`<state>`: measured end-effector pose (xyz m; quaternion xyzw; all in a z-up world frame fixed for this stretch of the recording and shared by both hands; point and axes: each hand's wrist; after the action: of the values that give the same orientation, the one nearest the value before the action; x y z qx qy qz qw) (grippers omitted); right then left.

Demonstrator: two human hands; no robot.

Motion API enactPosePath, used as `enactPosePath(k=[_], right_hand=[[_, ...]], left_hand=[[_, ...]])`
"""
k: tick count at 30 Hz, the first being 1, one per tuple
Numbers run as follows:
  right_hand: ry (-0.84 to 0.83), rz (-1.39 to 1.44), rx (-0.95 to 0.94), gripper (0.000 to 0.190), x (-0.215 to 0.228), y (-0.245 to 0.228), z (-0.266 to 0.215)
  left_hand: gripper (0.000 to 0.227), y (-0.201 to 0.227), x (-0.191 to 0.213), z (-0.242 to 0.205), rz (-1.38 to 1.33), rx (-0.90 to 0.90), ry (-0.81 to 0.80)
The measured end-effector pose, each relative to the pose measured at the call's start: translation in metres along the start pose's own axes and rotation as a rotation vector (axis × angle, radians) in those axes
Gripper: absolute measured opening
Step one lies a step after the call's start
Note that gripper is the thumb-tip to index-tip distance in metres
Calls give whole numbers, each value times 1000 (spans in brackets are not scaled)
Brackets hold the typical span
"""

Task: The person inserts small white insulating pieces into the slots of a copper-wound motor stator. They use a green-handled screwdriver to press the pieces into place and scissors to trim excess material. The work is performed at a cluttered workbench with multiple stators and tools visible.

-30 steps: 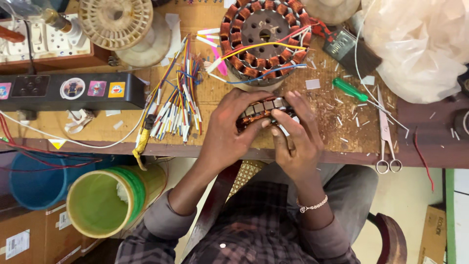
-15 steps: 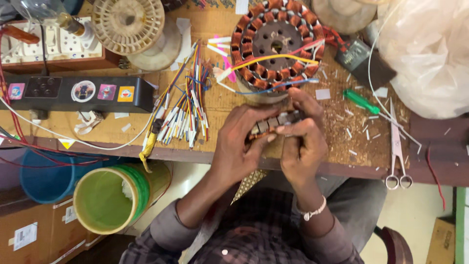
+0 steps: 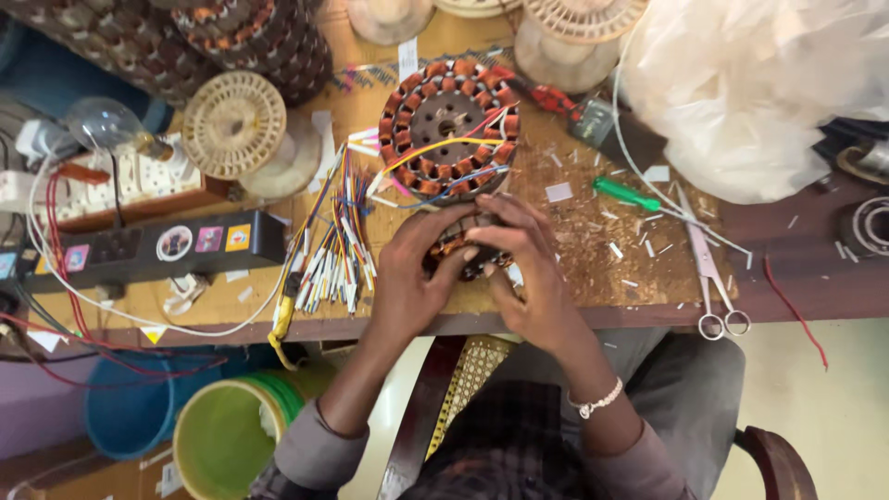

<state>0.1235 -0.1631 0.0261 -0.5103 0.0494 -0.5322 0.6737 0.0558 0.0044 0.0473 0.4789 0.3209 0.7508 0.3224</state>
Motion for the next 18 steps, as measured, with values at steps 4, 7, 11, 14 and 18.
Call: enactPosePath(k=[4, 7, 11, 14, 18], right_hand=[[66, 3, -26, 46, 1, -4, -10], [106, -44, -40, 33, 9, -4, -25], [-86, 109, -230, 35, 59, -3, -68], [66, 146, -393, 27, 88, -6, -116], [324, 28, -435, 19, 112, -4, -148]], left_hand=[[56, -8, -17, -18, -92, 26, 181], [70, -24, -26, -28, -128, 61, 245], [88, -45, -28, -26, -327, 25, 224], [96, -51, -25, -26, -499, 59, 140], [109, -62, -10, -27, -177, -13, 98]])
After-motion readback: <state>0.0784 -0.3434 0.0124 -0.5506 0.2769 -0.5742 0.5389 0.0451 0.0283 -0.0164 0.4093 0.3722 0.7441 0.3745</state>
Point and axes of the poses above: each hand's wrist, its own z-axis towards the middle knuckle, its own x-axis out of the back of the hand, y = z × x, and after that the axes turned 5 degrees about -y, right-handed
